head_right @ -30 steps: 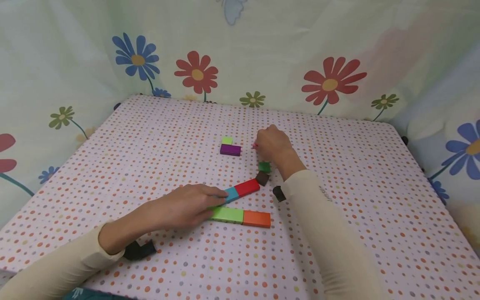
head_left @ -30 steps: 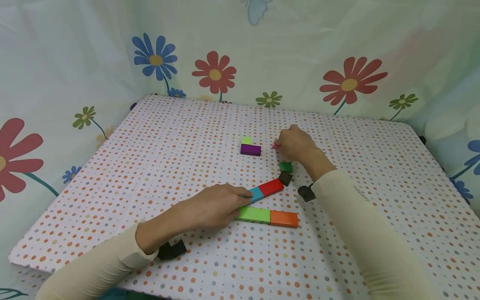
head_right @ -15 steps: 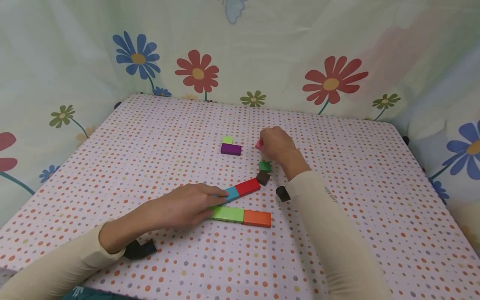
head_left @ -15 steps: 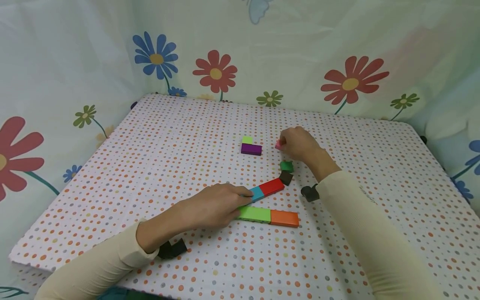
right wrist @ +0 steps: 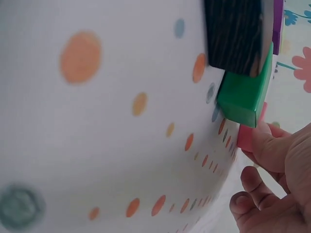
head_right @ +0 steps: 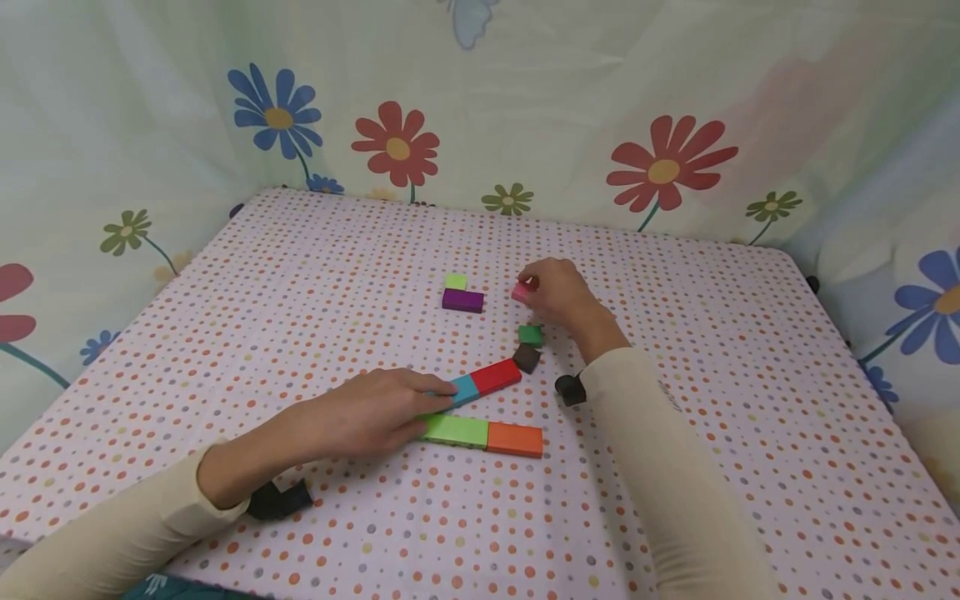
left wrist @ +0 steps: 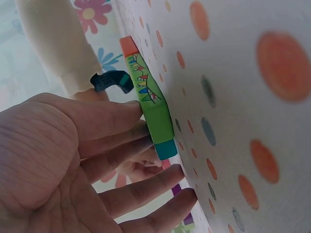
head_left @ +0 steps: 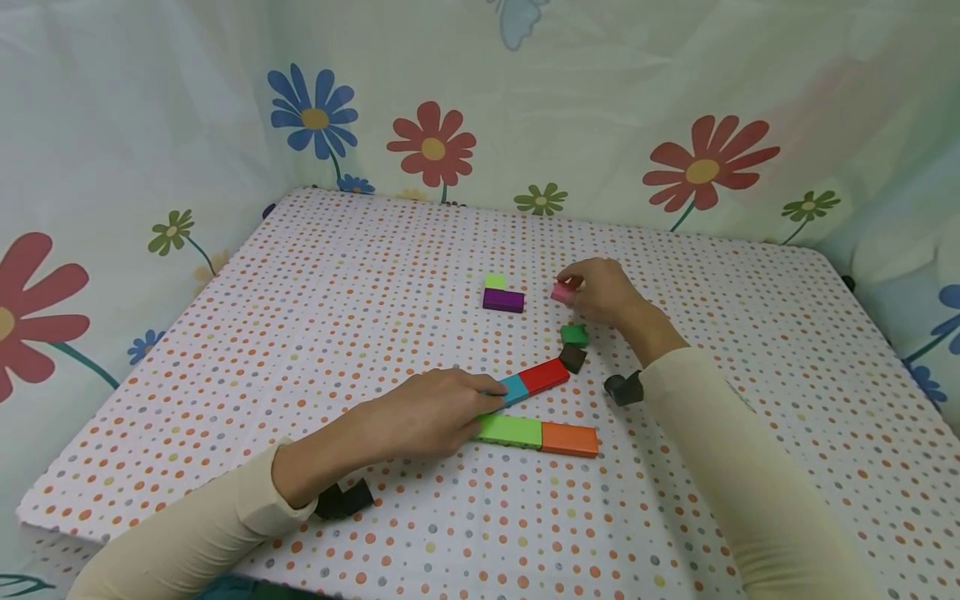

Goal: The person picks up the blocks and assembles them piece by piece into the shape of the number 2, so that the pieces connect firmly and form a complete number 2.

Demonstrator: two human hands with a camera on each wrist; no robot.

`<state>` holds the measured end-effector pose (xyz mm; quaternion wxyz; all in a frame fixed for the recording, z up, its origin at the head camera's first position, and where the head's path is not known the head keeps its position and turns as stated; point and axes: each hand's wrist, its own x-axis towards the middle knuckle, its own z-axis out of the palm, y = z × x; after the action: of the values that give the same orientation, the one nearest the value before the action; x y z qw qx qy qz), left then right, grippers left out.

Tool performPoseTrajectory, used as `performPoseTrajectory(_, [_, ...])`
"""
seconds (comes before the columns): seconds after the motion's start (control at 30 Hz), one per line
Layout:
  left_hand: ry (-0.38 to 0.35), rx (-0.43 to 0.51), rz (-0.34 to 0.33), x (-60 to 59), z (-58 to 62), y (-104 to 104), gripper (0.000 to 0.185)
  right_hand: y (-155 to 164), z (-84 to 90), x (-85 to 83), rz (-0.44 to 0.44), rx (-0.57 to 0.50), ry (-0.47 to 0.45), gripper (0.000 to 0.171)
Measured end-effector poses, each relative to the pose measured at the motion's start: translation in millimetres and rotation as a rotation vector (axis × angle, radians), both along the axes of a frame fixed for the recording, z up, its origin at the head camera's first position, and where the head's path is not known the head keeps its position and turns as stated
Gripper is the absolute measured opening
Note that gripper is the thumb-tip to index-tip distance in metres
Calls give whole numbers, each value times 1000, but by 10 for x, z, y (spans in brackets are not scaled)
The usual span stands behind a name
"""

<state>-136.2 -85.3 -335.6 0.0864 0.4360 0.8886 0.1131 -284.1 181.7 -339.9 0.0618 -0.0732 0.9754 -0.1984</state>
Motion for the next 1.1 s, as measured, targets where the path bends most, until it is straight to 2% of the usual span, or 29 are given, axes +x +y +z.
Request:
performPoseTrajectory(0.33, [9,12,-5,-6,-20,-10,35,85,-47,-32,-20,-102,-8,37])
performPoseTrajectory(0.5, [17,18,-12,-15,-19,-13,34,146,-77,-89,-25,-150,-36,42])
performPoseTrajectory(0.6, [12,17,-9,-17,-20,-12,34,158,-87,-91,-37,-155,-52,44])
performPoseTrajectory(0.77, [8,17,-8,-12,-10,-9,35,175,-58,-64,-60,-164,-65,38])
performPoseTrajectory(1.1, [-17,18,9,-9,-10,-16,37,159,-41,-17,-66,-152,-47,34])
